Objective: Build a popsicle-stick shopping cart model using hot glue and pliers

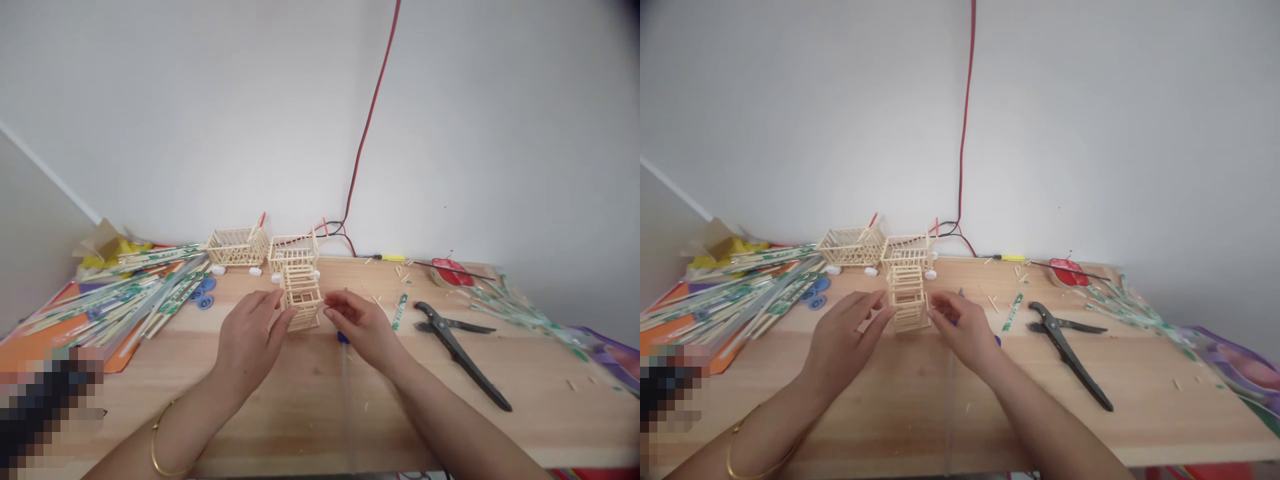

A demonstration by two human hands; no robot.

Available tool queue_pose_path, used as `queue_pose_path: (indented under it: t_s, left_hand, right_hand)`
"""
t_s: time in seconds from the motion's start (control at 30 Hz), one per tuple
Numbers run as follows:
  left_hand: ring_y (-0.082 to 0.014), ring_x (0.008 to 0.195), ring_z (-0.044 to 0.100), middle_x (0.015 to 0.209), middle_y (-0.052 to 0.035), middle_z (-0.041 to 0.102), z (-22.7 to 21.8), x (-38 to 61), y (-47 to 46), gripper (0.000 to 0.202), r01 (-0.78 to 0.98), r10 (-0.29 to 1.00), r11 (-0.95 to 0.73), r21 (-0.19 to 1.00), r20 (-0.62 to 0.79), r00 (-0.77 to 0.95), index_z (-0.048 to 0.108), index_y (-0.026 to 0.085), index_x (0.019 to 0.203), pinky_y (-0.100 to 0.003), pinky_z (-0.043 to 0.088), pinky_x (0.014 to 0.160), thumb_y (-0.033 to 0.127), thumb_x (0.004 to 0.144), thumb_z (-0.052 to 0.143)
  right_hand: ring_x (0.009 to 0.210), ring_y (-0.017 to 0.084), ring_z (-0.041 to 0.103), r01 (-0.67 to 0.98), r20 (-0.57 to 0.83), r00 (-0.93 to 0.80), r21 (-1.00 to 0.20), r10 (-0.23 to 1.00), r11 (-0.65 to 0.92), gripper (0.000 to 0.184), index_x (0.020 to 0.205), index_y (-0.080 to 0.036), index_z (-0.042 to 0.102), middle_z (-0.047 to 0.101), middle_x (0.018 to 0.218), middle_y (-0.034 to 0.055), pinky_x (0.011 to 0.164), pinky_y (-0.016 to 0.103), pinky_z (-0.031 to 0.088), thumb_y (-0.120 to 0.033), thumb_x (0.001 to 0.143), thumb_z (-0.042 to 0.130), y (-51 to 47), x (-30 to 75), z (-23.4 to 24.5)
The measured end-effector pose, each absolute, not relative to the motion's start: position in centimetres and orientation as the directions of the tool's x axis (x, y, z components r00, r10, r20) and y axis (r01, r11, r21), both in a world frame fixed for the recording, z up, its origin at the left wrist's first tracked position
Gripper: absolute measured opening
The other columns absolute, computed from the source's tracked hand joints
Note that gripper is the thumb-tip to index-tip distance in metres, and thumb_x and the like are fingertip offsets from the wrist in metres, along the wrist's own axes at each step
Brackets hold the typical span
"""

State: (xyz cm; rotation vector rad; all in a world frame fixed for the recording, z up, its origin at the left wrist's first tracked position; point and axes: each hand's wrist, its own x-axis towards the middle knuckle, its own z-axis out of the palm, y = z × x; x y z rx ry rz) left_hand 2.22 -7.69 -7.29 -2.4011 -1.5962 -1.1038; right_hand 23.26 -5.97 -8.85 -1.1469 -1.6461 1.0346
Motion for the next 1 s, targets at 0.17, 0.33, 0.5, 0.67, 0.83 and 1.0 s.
queue_pose_path:
  t_s: [0.17,0.33,0.5,0.67,0.83,1.0]
  left_hand:
    - [-0.0199,0.081,0.059,0.088,-0.0075,0.065,-7.4,2.3,-7.7,0.026,0.808,0.774,-0.490,0.327,0.590,0.230,0.058,0.013,0.109,-0.033,0.047,0.073,0.031,0.091,0.050]
    - [-0.0199,0.081,0.059,0.086,-0.0072,0.064,-7.7,2.4,-7.7,0.028,0.803,0.777,-0.497,0.329,0.582,0.242,0.057,0.013,0.112,-0.033,0.047,0.071,0.030,0.090,0.052]
    - [-0.0199,0.079,0.059,0.084,-0.0072,0.064,-7.6,2.6,-7.6,0.027,0.802,0.756,-0.511,0.311,0.606,0.247,0.058,0.012,0.110,-0.032,0.047,0.070,0.029,0.090,0.052]
    - [-0.0197,0.080,0.059,0.086,-0.0077,0.064,-7.7,2.7,-7.5,0.026,0.793,0.759,-0.517,0.323,0.600,0.251,0.057,0.012,0.110,-0.032,0.047,0.070,0.028,0.090,0.051]
    - [-0.0187,0.078,0.059,0.086,-0.0068,0.064,-7.8,2.6,-7.5,0.027,0.798,0.779,-0.500,0.336,0.576,0.246,0.056,0.014,0.112,-0.030,0.046,0.070,0.028,0.090,0.050]
    - [-0.0166,0.071,0.057,0.081,-0.0032,0.062,-7.6,2.6,-7.4,0.029,0.814,0.825,-0.442,0.377,0.526,0.204,0.055,0.015,0.113,-0.029,0.044,0.065,0.032,0.089,0.052]
  right_hand:
    - [0.090,0.018,0.066,0.281,0.217,-0.201,-0.921,0.955,0.269,0.020,0.103,-0.022,0.065,0.070,0.101,0.0053,0.083,0.031,0.053,-0.028,0.085,0.057,-6.3,22.7,-8.9]
    - [0.085,0.016,0.065,0.333,0.255,-0.215,-0.889,0.943,0.316,0.023,0.107,-0.023,0.065,0.070,0.098,0.0035,0.080,0.030,0.053,-0.024,0.086,0.056,-6.5,22.3,-8.9]
    - [0.085,0.015,0.064,0.383,0.304,-0.226,-0.846,0.925,0.371,0.022,0.105,-0.023,0.065,0.070,0.095,0.0022,0.080,0.028,0.051,-0.020,0.086,0.054,-6.5,22.2,-8.7]
    - [0.082,0.015,0.065,0.401,0.316,-0.231,-0.831,0.920,0.385,0.021,0.103,-0.023,0.065,0.070,0.095,0.0017,0.077,0.028,0.051,-0.019,0.084,0.056,-6.4,22.1,-8.5]
    - [0.082,0.015,0.065,0.408,0.314,-0.223,-0.830,0.923,0.381,0.022,0.104,-0.024,0.064,0.070,0.097,0.0014,0.078,0.029,0.052,-0.019,0.085,0.055,-6.2,21.9,-8.4]
    - [0.083,0.016,0.065,0.409,0.308,-0.216,-0.833,0.927,0.372,0.018,0.101,-0.024,0.064,0.070,0.096,0.0024,0.079,0.030,0.052,-0.022,0.085,0.056,-6.2,22.1,-8.5]
